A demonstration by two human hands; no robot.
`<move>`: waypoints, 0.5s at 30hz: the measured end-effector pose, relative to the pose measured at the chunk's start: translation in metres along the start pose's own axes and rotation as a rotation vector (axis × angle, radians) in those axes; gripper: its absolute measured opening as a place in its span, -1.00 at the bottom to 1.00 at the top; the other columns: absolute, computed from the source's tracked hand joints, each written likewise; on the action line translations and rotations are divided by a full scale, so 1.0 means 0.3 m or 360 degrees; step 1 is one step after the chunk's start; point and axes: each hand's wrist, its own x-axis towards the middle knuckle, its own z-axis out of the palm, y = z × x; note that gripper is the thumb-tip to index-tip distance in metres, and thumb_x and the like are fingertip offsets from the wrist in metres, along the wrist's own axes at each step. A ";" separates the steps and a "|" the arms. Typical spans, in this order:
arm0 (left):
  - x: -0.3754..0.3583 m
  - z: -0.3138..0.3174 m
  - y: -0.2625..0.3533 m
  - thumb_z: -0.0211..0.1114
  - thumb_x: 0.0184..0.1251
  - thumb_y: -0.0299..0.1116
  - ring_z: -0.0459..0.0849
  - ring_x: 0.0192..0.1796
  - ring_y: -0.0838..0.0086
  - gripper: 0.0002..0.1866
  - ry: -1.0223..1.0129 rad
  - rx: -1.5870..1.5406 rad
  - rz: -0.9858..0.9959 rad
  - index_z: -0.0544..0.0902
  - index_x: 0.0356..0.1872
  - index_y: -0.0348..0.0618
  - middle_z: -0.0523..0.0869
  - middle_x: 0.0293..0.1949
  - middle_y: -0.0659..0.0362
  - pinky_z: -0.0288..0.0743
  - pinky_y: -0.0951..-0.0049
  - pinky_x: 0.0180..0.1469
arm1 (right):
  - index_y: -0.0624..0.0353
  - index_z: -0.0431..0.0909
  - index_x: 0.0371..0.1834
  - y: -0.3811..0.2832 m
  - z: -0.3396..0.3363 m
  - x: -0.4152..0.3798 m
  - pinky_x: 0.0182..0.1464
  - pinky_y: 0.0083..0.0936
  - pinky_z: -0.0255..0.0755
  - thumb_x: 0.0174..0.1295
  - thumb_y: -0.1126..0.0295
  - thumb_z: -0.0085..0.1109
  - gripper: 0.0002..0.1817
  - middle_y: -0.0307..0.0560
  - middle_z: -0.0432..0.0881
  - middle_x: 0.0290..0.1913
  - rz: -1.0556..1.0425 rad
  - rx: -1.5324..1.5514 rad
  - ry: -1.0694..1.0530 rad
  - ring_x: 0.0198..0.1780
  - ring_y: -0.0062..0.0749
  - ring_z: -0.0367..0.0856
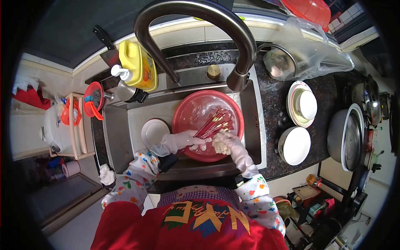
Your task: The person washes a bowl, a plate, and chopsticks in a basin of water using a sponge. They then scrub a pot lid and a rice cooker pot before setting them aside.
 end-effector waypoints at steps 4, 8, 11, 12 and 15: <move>-0.028 0.037 0.025 0.22 0.32 -0.19 0.48 -0.50 0.61 -0.72 0.0011 -0.0095 0.0081 0.58 -0.14 -0.20 0.67 -0.35 0.19 0.36 0.59 -0.39 | 0.24 0.54 -0.16 0.012 0.075 0.051 -0.33 -0.53 0.54 0.07 0.41 0.42 -0.69 -0.15 0.66 -0.35 0.0150 -0.0338 0.0037 -0.35 -0.47 0.65; -0.072 0.075 0.068 0.20 0.33 -0.13 0.59 -0.41 0.55 -0.65 0.0069 -0.0239 -0.0052 0.58 -0.11 -0.23 0.70 -0.29 0.14 0.48 0.58 -0.30 | 0.19 0.55 -0.19 -0.014 0.100 0.037 -0.29 -0.53 0.57 0.04 0.47 0.43 -0.71 -0.18 0.65 -0.37 -0.0049 -0.0019 -0.0131 -0.35 -0.42 0.65; -0.080 0.076 0.086 0.18 0.34 -0.12 0.63 -0.36 0.51 -0.62 -0.0010 -0.0194 -0.0091 0.57 -0.07 -0.26 0.70 -0.26 0.11 0.51 0.53 -0.24 | 0.18 0.58 -0.02 0.010 0.079 0.057 -0.19 -0.54 0.55 0.12 0.51 0.33 -0.67 -0.14 0.69 -0.20 -0.0109 -0.0105 -0.0147 -0.23 -0.46 0.67; -0.078 0.075 0.090 0.16 0.36 -0.14 0.64 -0.35 0.49 -0.62 -0.0072 -0.0104 -0.0126 0.56 -0.04 -0.27 0.70 -0.26 0.10 0.51 0.50 -0.21 | 0.18 0.56 0.03 -0.003 0.091 0.045 -0.16 -0.53 0.55 0.11 0.53 0.33 -0.63 -0.13 0.68 -0.17 -0.0140 -0.0100 -0.0205 -0.20 -0.45 0.67; -0.013 0.049 0.028 0.18 0.32 -0.21 0.63 -0.36 0.48 -0.63 -0.0193 0.0097 -0.0239 0.54 0.00 -0.28 0.69 -0.29 0.09 0.51 0.49 -0.24 | 0.18 0.54 0.07 -0.022 0.119 0.033 -0.16 -0.53 0.55 0.10 0.54 0.33 -0.59 -0.10 0.68 -0.15 -0.0118 0.0019 -0.0296 -0.19 -0.43 0.66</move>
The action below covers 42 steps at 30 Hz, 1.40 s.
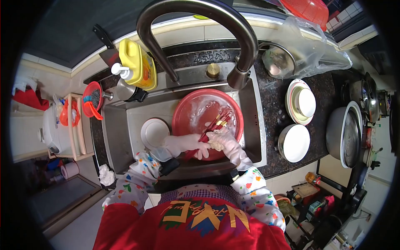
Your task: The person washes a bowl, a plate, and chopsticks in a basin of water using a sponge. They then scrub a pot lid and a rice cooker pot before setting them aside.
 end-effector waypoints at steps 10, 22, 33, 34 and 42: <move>0.231 -0.056 -0.195 0.39 0.01 -0.40 0.66 -0.18 0.25 -0.53 0.0866 0.1016 0.0735 0.54 0.02 -0.20 0.70 -0.21 0.05 0.52 0.30 -0.07 | 0.22 0.58 -0.26 0.003 0.060 0.072 -0.24 -0.45 0.49 0.14 0.36 0.24 -0.81 -0.06 0.66 -0.43 -0.0123 -0.1330 0.0310 -0.34 -0.40 0.64; 0.010 -0.042 -0.162 0.12 0.38 0.04 0.66 -0.34 0.45 -0.53 -0.0031 -0.0993 -0.0177 0.56 -0.05 -0.21 0.68 -0.34 0.13 0.56 0.49 -0.23 | 0.08 0.63 -0.33 0.214 -0.014 0.160 -0.13 -0.25 0.47 0.21 0.03 -0.09 -0.61 -0.01 0.66 -0.22 0.0148 -0.2534 0.0223 -0.16 -0.12 0.62; -0.009 0.009 -0.177 0.17 0.36 -0.26 0.24 -0.62 0.63 -0.80 0.0157 -0.0774 0.0338 0.51 -0.22 -0.20 0.33 -0.64 0.34 0.12 0.60 -0.53 | 0.18 0.57 -0.19 0.067 -0.025 0.040 -0.16 -0.29 0.51 -0.15 0.52 0.31 -0.65 -0.01 0.62 -0.25 -0.1482 -0.2029 0.0314 -0.17 -0.11 0.61; -0.041 0.030 -0.122 0.21 0.33 -0.20 0.27 -0.67 0.65 -0.76 0.0312 -0.0693 0.0228 0.54 -0.25 -0.19 0.35 -0.66 0.34 0.10 0.59 -0.60 | 0.20 0.56 -0.12 0.067 -0.035 0.040 -0.31 -0.40 0.50 0.01 0.58 0.27 -0.69 -0.01 0.63 -0.28 -0.1515 -0.1782 0.0466 -0.25 -0.25 0.63; -0.012 0.110 -0.131 0.22 0.32 -0.24 0.52 -0.57 0.57 -0.72 0.0524 -0.0704 0.0111 0.51 -0.10 -0.22 0.61 -0.45 0.14 0.35 0.54 -0.57 | 0.17 0.48 -0.11 0.099 0.053 0.059 -0.56 -0.53 0.37 0.29 0.38 0.14 -0.83 -0.18 0.57 -0.45 -0.0110 -0.0066 0.0916 -0.53 -0.49 0.52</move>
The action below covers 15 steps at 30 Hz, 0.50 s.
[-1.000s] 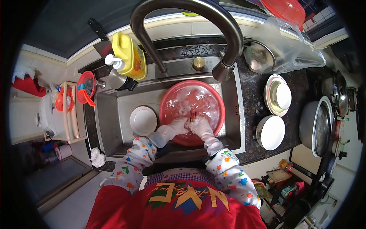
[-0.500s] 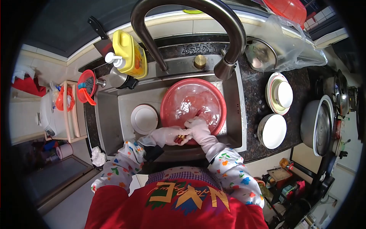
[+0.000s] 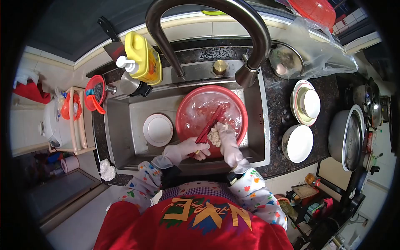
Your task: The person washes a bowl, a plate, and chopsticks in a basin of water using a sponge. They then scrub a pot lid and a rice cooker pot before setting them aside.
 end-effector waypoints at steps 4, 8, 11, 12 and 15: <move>0.026 -0.033 -0.046 0.17 0.34 -0.25 0.49 -0.54 0.56 -0.67 0.0062 -0.0011 0.0060 0.46 0.03 -0.18 0.66 -0.29 0.07 0.37 0.50 -0.55 | 0.17 0.46 -0.16 -0.049 0.057 -0.081 -0.54 -0.54 0.37 0.31 0.39 0.10 -0.87 -0.15 0.56 -0.47 -0.0188 0.0121 0.0121 -0.54 -0.48 0.50; 0.064 -0.049 -0.081 0.15 0.35 -0.21 0.34 -0.66 0.57 -0.70 0.0125 0.0084 0.0118 0.47 0.01 -0.10 0.61 -0.45 0.20 0.30 0.53 -0.61 | 0.16 0.42 -0.16 0.093 -0.003 0.032 -0.56 -0.49 0.36 0.30 0.37 0.12 -0.85 -0.14 0.51 -0.50 0.0046 0.0005 -0.0116 -0.57 -0.47 0.46; 0.093 0.029 -0.082 0.07 0.39 -0.12 0.40 -0.68 0.53 -0.68 0.0299 0.0314 -0.0057 0.45 -0.04 -0.13 0.59 -0.51 0.18 0.33 0.49 -0.65 | 0.12 0.38 -0.29 0.139 0.048 0.075 -0.70 -0.34 0.32 0.25 0.42 0.13 -0.89 -0.07 0.50 -0.56 0.0036 -0.0065 -0.0028 -0.74 -0.36 0.37; 0.046 0.112 -0.004 0.00 0.41 -0.02 0.48 -0.65 0.47 -0.61 0.0606 0.0804 -0.0066 0.43 -0.08 -0.18 0.58 -0.53 0.15 0.40 0.44 -0.65 | 0.11 0.35 -0.33 0.249 0.023 0.210 -0.72 -0.33 0.31 0.23 0.46 0.09 -0.90 -0.07 0.48 -0.59 0.0028 0.0235 -0.0097 -0.76 -0.34 0.36; 0.093 0.082 -0.044 -0.03 0.41 0.04 0.56 -0.60 0.42 -0.53 0.0753 0.1075 0.0103 0.41 -0.07 -0.24 0.58 -0.54 0.13 0.48 0.40 -0.61 | 0.08 0.33 -0.39 0.152 0.088 0.186 -0.77 -0.36 0.26 0.23 0.50 0.01 -0.92 -0.08 0.45 -0.67 -0.0042 0.0197 -0.0018 -0.80 -0.33 0.34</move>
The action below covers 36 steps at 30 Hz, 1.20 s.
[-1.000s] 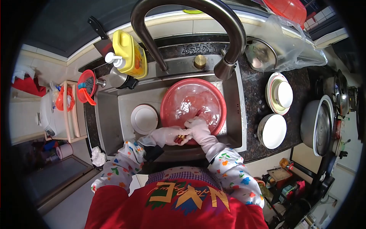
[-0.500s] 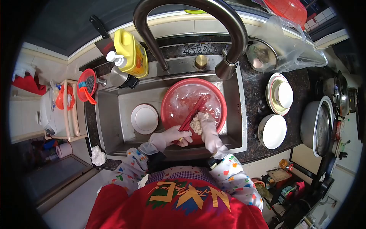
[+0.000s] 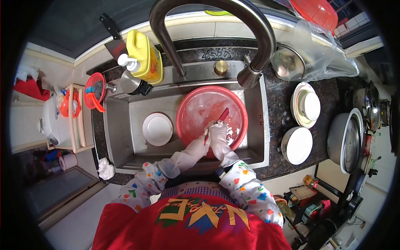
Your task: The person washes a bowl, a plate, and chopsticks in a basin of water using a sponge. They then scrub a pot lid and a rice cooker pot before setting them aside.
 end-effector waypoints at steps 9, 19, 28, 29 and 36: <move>-0.145 -0.229 0.004 -0.01 0.43 0.06 0.15 -0.77 0.70 -0.61 -0.1241 -0.1092 -0.0160 0.38 -0.42 -0.04 0.24 -0.72 0.41 0.04 0.61 -0.74 | 0.04 0.43 -0.52 -0.182 -0.045 -0.033 -0.65 -0.55 0.28 0.34 0.09 0.09 -0.66 -0.26 0.44 -0.60 0.0077 0.0361 -0.0304 -0.63 -0.49 0.41; -0.189 -0.211 0.015 -0.07 0.46 0.07 0.16 -0.78 0.69 -0.59 -0.1408 -0.1135 -0.0348 0.34 -0.46 -0.01 0.29 -0.74 0.39 0.05 0.63 -0.74 | 0.09 0.47 -0.42 -0.281 -0.031 -0.097 -0.54 -0.51 0.28 0.36 0.13 0.02 -0.70 -0.22 0.45 -0.56 0.0003 -0.0209 -0.0445 -0.53 -0.49 0.41; -0.151 -0.151 -0.060 0.00 0.40 -0.01 0.56 -0.52 0.27 -0.55 -0.0100 0.0555 0.0156 0.45 -0.05 -0.25 0.57 -0.52 0.08 0.46 0.21 -0.32 | 0.23 0.59 -0.35 -0.394 -0.027 -0.133 -0.56 -0.46 0.32 0.34 0.09 -0.02 -0.60 -0.17 0.53 -0.59 -0.0059 -0.1993 -0.0025 -0.67 -0.46 0.39; -0.147 -0.137 -0.070 0.02 0.39 0.01 0.55 -0.52 0.24 -0.55 -0.0002 0.0623 0.0202 0.46 -0.07 -0.24 0.57 -0.52 0.07 0.46 0.20 -0.32 | 0.26 0.61 -0.26 -0.398 -0.042 -0.115 -0.46 -0.38 0.39 0.32 0.09 0.00 -0.59 -0.11 0.57 -0.55 -0.0121 -0.2074 -0.0059 -0.62 -0.41 0.46; -0.170 -0.211 -0.024 0.06 0.40 0.01 0.38 -0.66 0.55 -0.59 -0.0536 -0.0552 -0.0033 0.53 -0.16 -0.19 0.50 -0.60 0.20 0.25 0.49 -0.60 | 0.25 0.56 -0.34 -0.391 -0.146 -0.023 -0.69 -0.57 0.29 0.36 -0.14 -0.10 -0.42 -0.11 0.56 -0.62 0.0208 -0.0565 -0.0431 -0.68 -0.48 0.47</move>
